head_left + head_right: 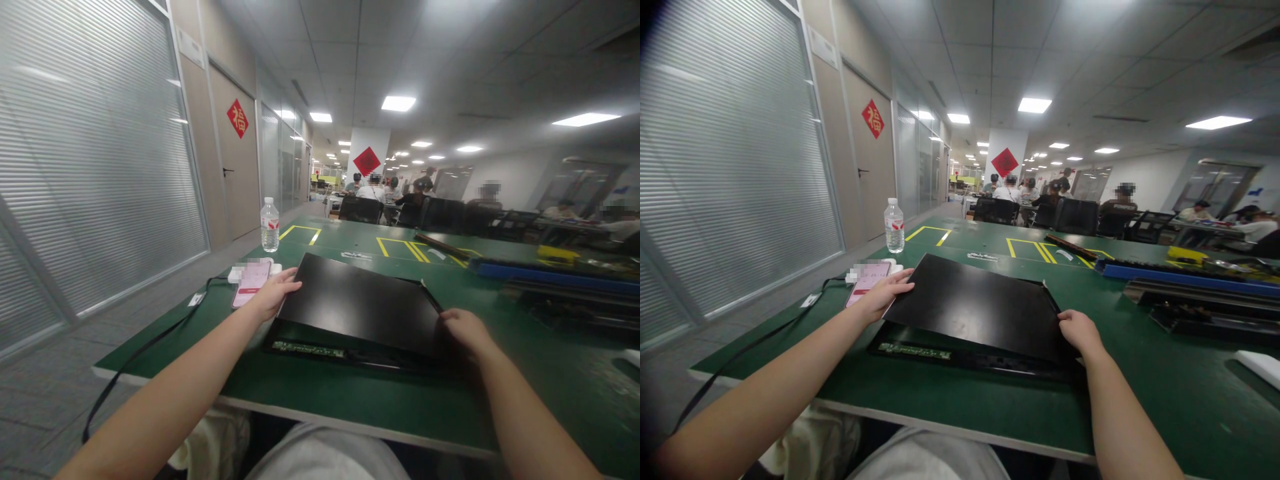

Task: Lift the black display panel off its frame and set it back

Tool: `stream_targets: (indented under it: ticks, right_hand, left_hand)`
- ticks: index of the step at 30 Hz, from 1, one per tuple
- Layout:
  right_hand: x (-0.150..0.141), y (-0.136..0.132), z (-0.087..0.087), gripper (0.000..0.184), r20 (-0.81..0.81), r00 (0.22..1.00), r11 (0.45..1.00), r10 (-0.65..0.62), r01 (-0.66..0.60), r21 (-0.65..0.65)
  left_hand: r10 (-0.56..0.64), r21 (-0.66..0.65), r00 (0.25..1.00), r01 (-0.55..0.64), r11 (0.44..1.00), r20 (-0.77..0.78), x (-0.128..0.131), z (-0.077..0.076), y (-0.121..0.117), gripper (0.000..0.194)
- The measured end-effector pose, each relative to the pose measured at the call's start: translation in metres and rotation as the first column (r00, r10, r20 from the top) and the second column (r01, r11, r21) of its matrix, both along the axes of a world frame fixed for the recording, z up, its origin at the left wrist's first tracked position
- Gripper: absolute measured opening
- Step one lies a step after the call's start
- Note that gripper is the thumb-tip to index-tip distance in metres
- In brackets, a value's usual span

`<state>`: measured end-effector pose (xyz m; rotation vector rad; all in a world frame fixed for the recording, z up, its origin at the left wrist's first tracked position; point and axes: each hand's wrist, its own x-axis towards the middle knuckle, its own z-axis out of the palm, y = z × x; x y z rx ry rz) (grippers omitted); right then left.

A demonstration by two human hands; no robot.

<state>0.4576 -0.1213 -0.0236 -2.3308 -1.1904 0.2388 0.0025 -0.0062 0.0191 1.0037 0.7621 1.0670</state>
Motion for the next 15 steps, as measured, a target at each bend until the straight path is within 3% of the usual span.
stream_targets:
  ticks: [6,11,15]
  right_hand:
    - [0.004,0.002,-0.001,0.027,-0.050,0.995,0.989,-0.085,0.091,0.115]
    - [0.005,0.003,-0.003,0.029,-0.265,0.957,0.967,-0.122,0.175,0.186]
    - [0.000,0.002,0.004,0.037,-0.413,0.910,0.945,0.032,0.107,0.309]
  left_hand:
    - [-0.019,0.060,0.998,0.015,0.998,0.067,0.003,0.004,-0.005,0.081]
    - [-0.031,0.109,0.993,0.019,0.994,0.110,0.005,0.009,-0.010,0.078]
    - [0.089,0.110,0.990,-0.101,0.989,0.105,0.000,0.007,0.002,0.068]
